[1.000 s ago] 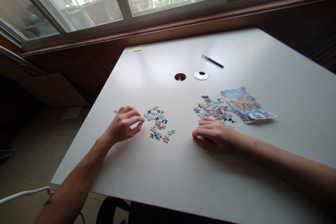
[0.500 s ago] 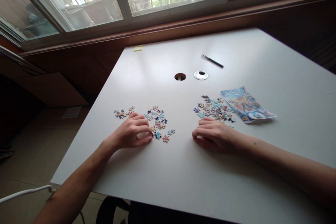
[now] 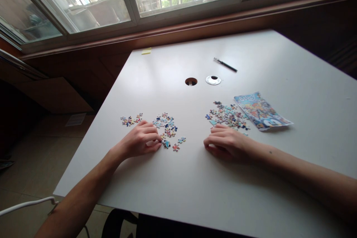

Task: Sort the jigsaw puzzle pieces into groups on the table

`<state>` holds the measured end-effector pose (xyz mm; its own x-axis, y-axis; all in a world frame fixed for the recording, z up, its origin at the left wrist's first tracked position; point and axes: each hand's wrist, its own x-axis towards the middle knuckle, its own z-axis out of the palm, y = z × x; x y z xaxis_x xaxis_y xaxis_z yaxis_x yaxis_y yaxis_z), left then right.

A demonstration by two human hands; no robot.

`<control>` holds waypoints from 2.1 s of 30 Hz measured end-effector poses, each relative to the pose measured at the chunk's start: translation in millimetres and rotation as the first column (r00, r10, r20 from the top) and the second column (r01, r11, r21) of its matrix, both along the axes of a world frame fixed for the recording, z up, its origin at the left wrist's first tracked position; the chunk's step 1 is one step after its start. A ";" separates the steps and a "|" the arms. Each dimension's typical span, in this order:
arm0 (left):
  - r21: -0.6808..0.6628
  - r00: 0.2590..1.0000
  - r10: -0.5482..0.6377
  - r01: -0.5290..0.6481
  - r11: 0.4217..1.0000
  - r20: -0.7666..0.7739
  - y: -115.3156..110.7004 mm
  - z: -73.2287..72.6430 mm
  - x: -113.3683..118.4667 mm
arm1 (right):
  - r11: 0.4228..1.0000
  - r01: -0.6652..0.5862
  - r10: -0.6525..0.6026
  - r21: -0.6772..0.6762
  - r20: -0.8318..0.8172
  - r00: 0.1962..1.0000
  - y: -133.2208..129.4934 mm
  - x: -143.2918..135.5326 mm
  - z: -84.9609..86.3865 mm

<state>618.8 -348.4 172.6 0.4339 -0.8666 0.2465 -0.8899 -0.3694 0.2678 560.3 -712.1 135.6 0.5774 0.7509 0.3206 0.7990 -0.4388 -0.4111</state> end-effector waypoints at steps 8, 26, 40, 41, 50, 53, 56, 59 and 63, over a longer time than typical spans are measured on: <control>-0.021 1.000 -0.004 0.004 1.000 0.000 0.3 -1.3 0.6 | 1.000 0.005 -0.005 0.000 0.001 1.000 1.3 -0.6 3.6; 0.002 1.000 -0.006 0.006 1.000 -0.011 0.9 -1.7 1.4 | 1.000 0.005 -0.005 -0.003 -0.004 1.000 1.4 -0.8 3.4; -0.025 0.996 0.018 -0.021 0.999 -0.086 0.1 0.5 2.9 | 1.000 0.007 -0.007 -0.007 0.010 1.000 0.1 -0.3 0.6; -0.023 0.995 0.019 -0.021 1.000 -0.097 0.4 0.4 3.2 | 1.000 0.007 -0.007 -0.010 0.008 1.000 0.3 -0.4 1.1; -0.007 0.987 0.040 -0.042 0.999 -0.153 0.1 1.7 2.9 | 1.000 0.005 -0.005 -0.001 0.012 1.000 0.7 -0.1 1.6; -0.011 0.985 0.046 -0.049 0.999 -0.168 -0.6 1.5 2.3 | 1.000 0.004 -0.005 0.001 0.011 1.000 0.9 -0.2 2.0; -0.012 0.981 0.056 -0.059 0.998 -0.186 -1.4 1.0 2.1 | 1.000 0.011 -0.011 0.002 0.009 1.000 1.5 -0.6 3.2; -0.011 0.981 0.059 -0.062 0.998 -0.185 -1.5 0.0 2.6 | 1.000 0.005 -0.005 0.000 0.013 1.000 1.3 -0.5 2.6; -0.020 0.988 0.070 -0.074 0.997 -0.139 3.6 0.9 5.2 | 1.000 0.004 -0.004 -0.003 0.017 1.000 0.2 -0.3 0.2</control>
<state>624.0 -344.8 173.5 0.5261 -0.8262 0.2014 -0.8151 -0.4224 0.3964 559.9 -711.9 135.8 0.5748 0.7496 0.3282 0.8042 -0.4435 -0.3957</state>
